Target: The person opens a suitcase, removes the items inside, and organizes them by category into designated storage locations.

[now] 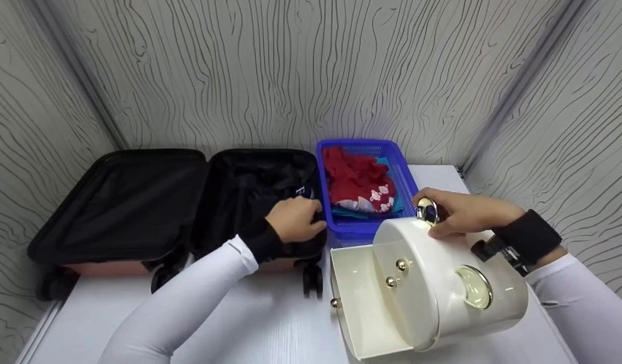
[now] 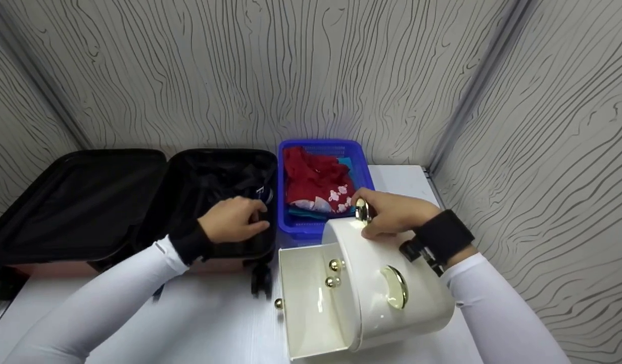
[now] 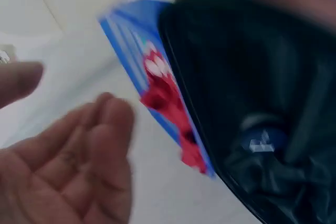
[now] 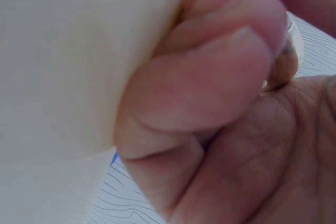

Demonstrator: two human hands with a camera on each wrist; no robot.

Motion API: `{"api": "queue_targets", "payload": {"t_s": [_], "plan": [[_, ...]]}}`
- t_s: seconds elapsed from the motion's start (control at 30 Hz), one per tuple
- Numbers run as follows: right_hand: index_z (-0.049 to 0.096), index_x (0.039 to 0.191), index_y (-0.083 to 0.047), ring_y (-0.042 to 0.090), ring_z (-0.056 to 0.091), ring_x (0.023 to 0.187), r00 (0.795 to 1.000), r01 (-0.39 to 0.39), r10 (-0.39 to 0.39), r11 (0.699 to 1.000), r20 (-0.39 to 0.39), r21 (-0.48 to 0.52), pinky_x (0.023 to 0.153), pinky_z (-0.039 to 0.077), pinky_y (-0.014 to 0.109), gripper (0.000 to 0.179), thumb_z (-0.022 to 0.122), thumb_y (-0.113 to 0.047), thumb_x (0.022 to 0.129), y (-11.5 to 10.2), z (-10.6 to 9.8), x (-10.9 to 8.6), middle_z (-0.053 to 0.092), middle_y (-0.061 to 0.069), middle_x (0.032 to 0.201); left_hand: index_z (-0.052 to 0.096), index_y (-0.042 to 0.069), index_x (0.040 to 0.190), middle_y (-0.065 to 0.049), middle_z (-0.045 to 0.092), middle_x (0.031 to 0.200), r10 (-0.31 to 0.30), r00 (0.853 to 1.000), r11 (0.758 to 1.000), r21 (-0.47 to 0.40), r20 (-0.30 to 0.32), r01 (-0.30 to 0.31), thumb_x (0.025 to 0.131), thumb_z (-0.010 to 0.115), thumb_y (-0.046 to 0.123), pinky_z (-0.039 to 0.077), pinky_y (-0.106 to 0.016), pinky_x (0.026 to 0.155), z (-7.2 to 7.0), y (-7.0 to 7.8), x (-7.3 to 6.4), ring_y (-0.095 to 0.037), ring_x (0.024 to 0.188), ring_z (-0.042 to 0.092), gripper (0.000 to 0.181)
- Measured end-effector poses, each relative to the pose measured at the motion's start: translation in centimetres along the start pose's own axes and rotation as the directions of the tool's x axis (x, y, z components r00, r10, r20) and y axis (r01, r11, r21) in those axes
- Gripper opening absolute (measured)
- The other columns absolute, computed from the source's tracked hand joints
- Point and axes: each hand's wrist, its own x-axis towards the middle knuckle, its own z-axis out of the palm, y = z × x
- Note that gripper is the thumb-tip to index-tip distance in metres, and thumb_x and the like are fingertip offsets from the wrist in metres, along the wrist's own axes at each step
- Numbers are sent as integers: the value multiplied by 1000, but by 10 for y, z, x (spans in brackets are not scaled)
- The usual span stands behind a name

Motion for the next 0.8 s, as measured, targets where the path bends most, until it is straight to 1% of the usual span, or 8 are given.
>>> {"api": "queue_targets", "payload": {"t_s": [0.07, 0.3, 0.43, 0.5, 0.57, 0.67, 0.73, 0.8], "plan": [[53, 141, -16, 20, 60, 91, 1000, -3, 3, 1000, 4, 4, 79, 52, 34, 55, 80, -18, 93, -1, -1, 0, 64, 6, 103, 75, 4, 112, -13, 80, 109, -53, 998, 998, 36, 37, 52, 101, 75, 35, 62, -56, 89, -4, -12, 14, -35, 101, 77, 33], [51, 142, -16, 18, 58, 86, 1000, -8, 8, 999, 6, 36, 74, 50, 31, 58, 81, -17, 92, 0, 0, 0, 61, 3, 95, 60, 12, 77, -14, 77, 98, -192, 976, 980, 76, 102, 185, 94, 76, 30, 60, -55, 85, -13, -43, 58, -33, 92, 74, 30], [50, 142, -16, 18, 58, 85, 1000, -6, 6, 1000, 1, 25, 74, 50, 31, 58, 81, -16, 92, 0, 0, -1, 60, 3, 94, 73, 5, 105, -19, 76, 121, -235, 964, 971, 66, 127, 228, 88, 82, 31, 59, -54, 98, -11, -59, 78, -35, 113, 73, 32], [51, 142, -16, 19, 58, 85, 1000, -7, 7, 1000, 3, 21, 74, 50, 31, 58, 81, -16, 92, -1, 0, -1, 60, 3, 94, 74, 6, 120, -18, 74, 127, -216, 968, 976, 70, 129, 208, 82, 87, 36, 58, -52, 100, 25, -98, 107, -34, 118, 71, 51], [50, 142, -16, 19, 58, 85, 1000, -7, 6, 1000, 10, 28, 74, 51, 31, 58, 81, -17, 93, -1, 0, -2, 60, 4, 94, 70, 6, 131, -18, 70, 133, -224, 962, 973, 87, 153, 213, 81, 88, 37, 57, -52, 103, 49, -118, 128, -34, 124, 68, 62], [50, 142, -16, 19, 59, 84, 1000, -10, 10, 999, 20, 39, 74, 51, 31, 58, 80, -17, 93, -1, 0, -2, 61, 4, 94, 69, 5, 132, -21, 69, 133, -193, 974, 977, 115, 122, 180, 82, 83, 40, 59, -53, 99, 94, -152, 158, -36, 122, 70, 62], [50, 143, -16, 20, 60, 88, 1000, -12, 12, 999, 19, 36, 77, 52, 32, 58, 80, -18, 93, -1, -1, -3, 62, 5, 99, 66, 3, 139, -25, 67, 140, -226, 963, 970, 124, 143, 210, 91, 75, 37, 58, -56, 103, 89, -137, 153, -40, 128, 68, 60], [50, 143, -16, 20, 60, 91, 1000, -16, 16, 999, 15, 29, 80, 52, 33, 58, 80, -18, 93, -2, -1, -2, 63, 5, 102, 64, 4, 144, -26, 65, 145, -236, 962, 967, 131, 137, 219, 98, 67, 38, 58, -59, 102, 95, -137, 153, -43, 131, 67, 58]]}}
